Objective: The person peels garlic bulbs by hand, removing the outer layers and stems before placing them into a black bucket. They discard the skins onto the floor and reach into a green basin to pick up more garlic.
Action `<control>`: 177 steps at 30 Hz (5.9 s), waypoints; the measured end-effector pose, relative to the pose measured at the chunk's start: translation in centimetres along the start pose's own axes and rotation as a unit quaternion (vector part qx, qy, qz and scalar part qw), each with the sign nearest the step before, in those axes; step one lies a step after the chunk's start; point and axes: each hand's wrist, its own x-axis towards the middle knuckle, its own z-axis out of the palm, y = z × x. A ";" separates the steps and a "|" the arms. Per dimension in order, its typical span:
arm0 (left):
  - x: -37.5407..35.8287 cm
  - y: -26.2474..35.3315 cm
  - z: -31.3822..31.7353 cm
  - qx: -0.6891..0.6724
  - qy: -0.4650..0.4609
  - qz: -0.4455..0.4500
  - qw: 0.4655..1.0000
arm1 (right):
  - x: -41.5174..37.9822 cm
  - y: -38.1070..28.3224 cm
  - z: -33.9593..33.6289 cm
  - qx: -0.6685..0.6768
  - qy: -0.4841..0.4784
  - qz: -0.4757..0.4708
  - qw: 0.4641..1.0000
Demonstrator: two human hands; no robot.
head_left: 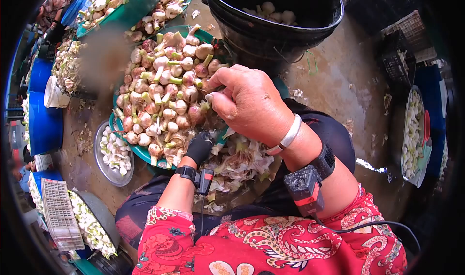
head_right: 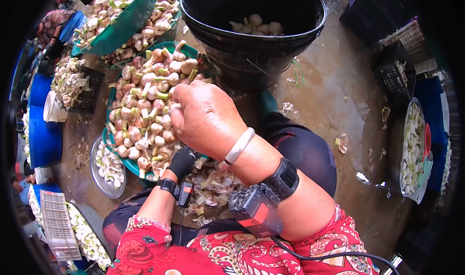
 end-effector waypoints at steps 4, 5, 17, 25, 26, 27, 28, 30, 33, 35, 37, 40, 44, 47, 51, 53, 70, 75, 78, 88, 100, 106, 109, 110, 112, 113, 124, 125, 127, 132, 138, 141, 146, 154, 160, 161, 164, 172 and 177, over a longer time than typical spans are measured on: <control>-2.5 4.1 0.7 -0.017 -0.037 0.102 0.994 | -0.2 -0.1 0.3 0.007 -0.011 -0.018 1.000; -2.9 5.7 1.5 0.081 -0.023 0.215 0.973 | -0.1 -0.3 0.5 0.010 -0.012 -0.022 1.000; -2.2 1.9 -6.1 0.158 0.043 -0.063 0.985 | -0.3 -0.3 1.0 -0.026 -0.012 -0.042 0.999; -1.7 -0.2 -6.1 0.062 0.004 -0.122 0.991 | -0.4 0.0 1.5 -0.048 -0.046 -0.016 0.998; -1.8 -0.4 -6.3 0.042 0.009 -0.106 0.993 | -0.4 -0.1 1.5 -0.047 -0.044 -0.020 0.998; -2.0 -0.6 -6.7 0.044 0.014 -0.106 0.993 | -0.4 -0.1 1.5 -0.048 -0.049 -0.016 0.997; -2.5 0.3 -7.9 -0.182 0.024 -0.149 0.972 | -0.4 -0.2 1.5 -0.049 -0.052 -0.013 0.997; -3.8 3.5 -10.6 -0.466 0.061 -0.154 0.869 | -0.4 -0.6 1.5 -0.017 -0.082 0.023 0.996; -5.3 7.1 -14.3 -0.581 0.053 -0.042 0.811 | -0.6 0.0 2.7 0.107 -0.093 0.083 0.986; -7.4 10.1 -16.1 -0.647 0.017 0.019 0.762 | -0.5 0.1 3.7 0.242 -0.134 0.172 0.945; -8.8 11.9 -17.0 -0.661 0.019 0.031 0.749 | -0.5 -1.3 3.2 0.458 -0.210 0.340 0.794; -10.0 13.2 -18.2 -0.625 0.023 0.042 0.779 | -0.8 -1.7 3.9 0.596 -0.252 0.319 0.693; -10.8 14.4 -19.0 -0.584 0.075 0.064 0.806 | -0.4 -2.0 4.7 0.641 -0.259 0.276 0.668; -10.8 14.4 -19.0 -0.578 0.099 0.067 0.807 | -0.1 -2.6 4.7 0.639 -0.268 0.261 0.672; -10.3 14.3 -18.7 -0.522 0.135 0.088 0.837 | 0.2 -2.9 4.9 0.530 -0.287 0.242 0.760; -10.4 14.9 -18.7 -0.482 0.163 0.101 0.855 | 0.3 -3.1 5.0 0.531 -0.284 0.244 0.760; -10.1 14.9 -18.9 -0.469 0.171 0.055 0.865 | -1.2 -3.1 7.0 0.675 -0.124 0.275 0.673; -10.1 15.3 -19.1 -0.400 0.179 0.058 0.897 | -0.9 -2.6 7.0 0.627 -0.187 0.280 0.702; -10.1 15.2 -18.9 -0.361 0.184 0.067 0.912 | -1.1 -2.8 7.6 0.667 -0.185 0.326 0.644; -10.4 16.1 -18.3 -0.539 0.131 0.058 0.830 | -0.6 -2.8 6.6 0.601 -0.186 0.276 0.727; -9.8 14.8 -17.8 -0.277 0.216 0.109 0.930 | -0.4 -2.8 6.1 0.631 -0.277 0.347 0.635; -10.3 15.7 -17.9 -0.407 0.126 0.048 0.904 | -1.9 -2.5 8.2 0.239 -0.031 0.087 0.966; -10.6 15.4 -18.9 -0.405 0.096 0.048 0.908 | -1.4 -2.9 6.4 0.385 -0.127 0.179 0.896; -11.0 16.0 -19.1 -0.412 0.106 0.040 0.904 | -1.4 -2.9 6.0 0.418 -0.163 0.201 0.871; -11.4 15.3 -19.4 -0.417 0.094 0.040 0.903 | -1.5 -2.9 5.5 0.478 -0.213 0.237 0.819; -11.6 15.1 -19.5 -0.422 0.082 0.042 0.902 | -1.6 -2.9 5.3 0.477 -0.213 0.237 0.819; -12.4 11.6 -21.3 -0.442 0.228 0.065 0.865 | -1.2 -1.2 1.7 0.674 -0.369 0.172 0.616; -12.5 12.6 -21.4 -0.488 0.246 0.034 0.837 | -1.2 -1.4 1.1 0.657 -0.350 0.185 0.641; -11.9 10.8 -18.6 -0.124 0.155 0.184 0.963 | -1.1 -1.2 1.6 0.641 -0.303 0.200 0.676; -11.0 13.0 -15.2 -0.398 -0.019 0.013 0.917 | -1.4 -1.3 3.5 0.496 -0.259 0.135 0.818; -10.7 15.8 -16.4 -0.484 0.039 0.123 0.865 | -1.3 -1.2 5.2 0.159 -0.165 -0.152 0.961; -10.2 16.0 -16.5 -0.583 -0.009 0.071 0.810 | -1.2 -1.9 4.9 0.181 -0.124 -0.057 0.974; -10.1 16.8 -16.6 -0.596 0.034 0.072 0.799 | -1.3 -1.9 5.2 0.224 -0.034 -0.061 0.972; -9.5 16.5 -16.1 -0.467 0.110 0.116 0.869 | -1.7 -2.5 5.2 -0.004 0.081 -0.201 0.976; -9.6 16.7 -16.2 -0.438 0.115 0.105 0.886 | -2.4 -3.2 5.7 -0.093 0.073 -0.184 0.976; -9.8 16.9 -16.4 -0.453 0.104 0.092 0.880 | -2.4 -3.4 5.7 -0.093 0.072 -0.184 0.976; -10.5 16.5 -16.7 -0.465 0.086 0.077 0.878 | -2.0 -2.7 5.9 -0.047 0.090 -0.097 0.990; -11.5 17.3 -17.7 -0.625 0.020 0.071 0.777 | -3.7 0.1 6.2 -0.181 -0.416 0.057 0.889; -11.3 16.6 -17.3 -0.664 0.022 0.059 0.745 | -2.3 0.4 3.5 -0.039 -0.309 0.030 0.950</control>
